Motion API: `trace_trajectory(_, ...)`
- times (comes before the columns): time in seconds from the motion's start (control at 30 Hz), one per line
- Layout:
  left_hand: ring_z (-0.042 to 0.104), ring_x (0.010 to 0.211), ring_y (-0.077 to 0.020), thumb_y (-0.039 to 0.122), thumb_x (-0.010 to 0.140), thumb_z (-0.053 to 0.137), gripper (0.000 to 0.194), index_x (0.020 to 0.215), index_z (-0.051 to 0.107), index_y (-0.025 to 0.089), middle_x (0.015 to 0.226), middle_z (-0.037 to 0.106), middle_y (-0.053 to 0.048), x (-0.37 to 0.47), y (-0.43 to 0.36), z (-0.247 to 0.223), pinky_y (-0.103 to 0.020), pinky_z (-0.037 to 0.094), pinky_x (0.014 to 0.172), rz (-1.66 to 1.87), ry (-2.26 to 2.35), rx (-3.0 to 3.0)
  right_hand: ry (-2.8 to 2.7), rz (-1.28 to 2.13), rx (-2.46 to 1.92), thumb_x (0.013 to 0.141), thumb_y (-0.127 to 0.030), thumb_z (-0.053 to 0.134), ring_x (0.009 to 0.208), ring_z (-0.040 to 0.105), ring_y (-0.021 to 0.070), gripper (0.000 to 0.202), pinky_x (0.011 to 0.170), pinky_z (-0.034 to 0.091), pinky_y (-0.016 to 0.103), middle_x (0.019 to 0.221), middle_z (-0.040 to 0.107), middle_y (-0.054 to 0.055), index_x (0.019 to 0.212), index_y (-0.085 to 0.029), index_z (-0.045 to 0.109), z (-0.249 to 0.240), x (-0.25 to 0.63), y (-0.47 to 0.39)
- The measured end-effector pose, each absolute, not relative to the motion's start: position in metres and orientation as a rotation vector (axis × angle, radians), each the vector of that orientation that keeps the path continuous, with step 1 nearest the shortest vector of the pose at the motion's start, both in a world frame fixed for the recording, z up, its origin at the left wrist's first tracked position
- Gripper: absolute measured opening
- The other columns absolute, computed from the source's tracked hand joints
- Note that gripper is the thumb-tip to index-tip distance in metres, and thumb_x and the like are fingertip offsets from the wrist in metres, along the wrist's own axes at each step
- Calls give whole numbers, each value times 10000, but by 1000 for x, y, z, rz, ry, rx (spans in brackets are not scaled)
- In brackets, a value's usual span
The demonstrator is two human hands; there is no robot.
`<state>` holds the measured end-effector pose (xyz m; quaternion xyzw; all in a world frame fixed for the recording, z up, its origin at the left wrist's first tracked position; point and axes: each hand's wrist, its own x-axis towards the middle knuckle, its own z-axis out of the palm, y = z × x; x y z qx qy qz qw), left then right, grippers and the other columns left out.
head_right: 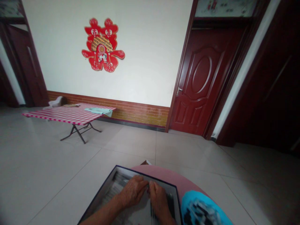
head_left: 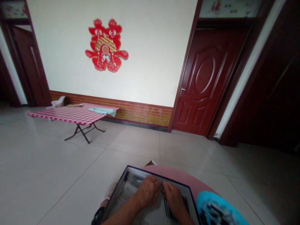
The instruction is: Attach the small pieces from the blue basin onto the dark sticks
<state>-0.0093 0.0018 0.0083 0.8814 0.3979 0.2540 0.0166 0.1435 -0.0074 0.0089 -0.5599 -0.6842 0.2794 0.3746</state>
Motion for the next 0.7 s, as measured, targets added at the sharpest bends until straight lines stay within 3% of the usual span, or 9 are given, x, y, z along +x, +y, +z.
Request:
trace_trajectory(0.27, 501, 763, -188, 210, 859, 399, 160, 874, 556, 182, 790, 546, -48, -10, 2, 10, -289, 372, 706, 800, 1248, 2710, -1808, 681, -1355, 824, -380, 393, 621, 539, 171, 240, 581, 372, 258, 631, 577, -3, 716, -208, 521, 15, 148, -9)
trace_trajectory(0.57, 503, 748, -184, 204, 849, 404, 146, 832, 547, 184, 776, 549, -48, -9, 1, 10, -289, 365, 705, 813, 1210, 2739, -1761, 704, -1402, 853, -483, 285, 553, 522, 168, 432, 536, 359, 267, 574, 599, 21, 593, -209, 494, 10, 144, -9)
trace_trajectory(0.7, 508, 745, -184, 207, 855, 395, 154, 821, 542, 179, 777, 554, -51, -9, 1, 11, -286, 367, 696, 835, 1239, 2714, -1786, 616, -1394, 849, -468, 317, 538, 501, 161, 392, 517, 339, 263, 559, 576, 11, 598, -217, 485, 9, 145, -9)
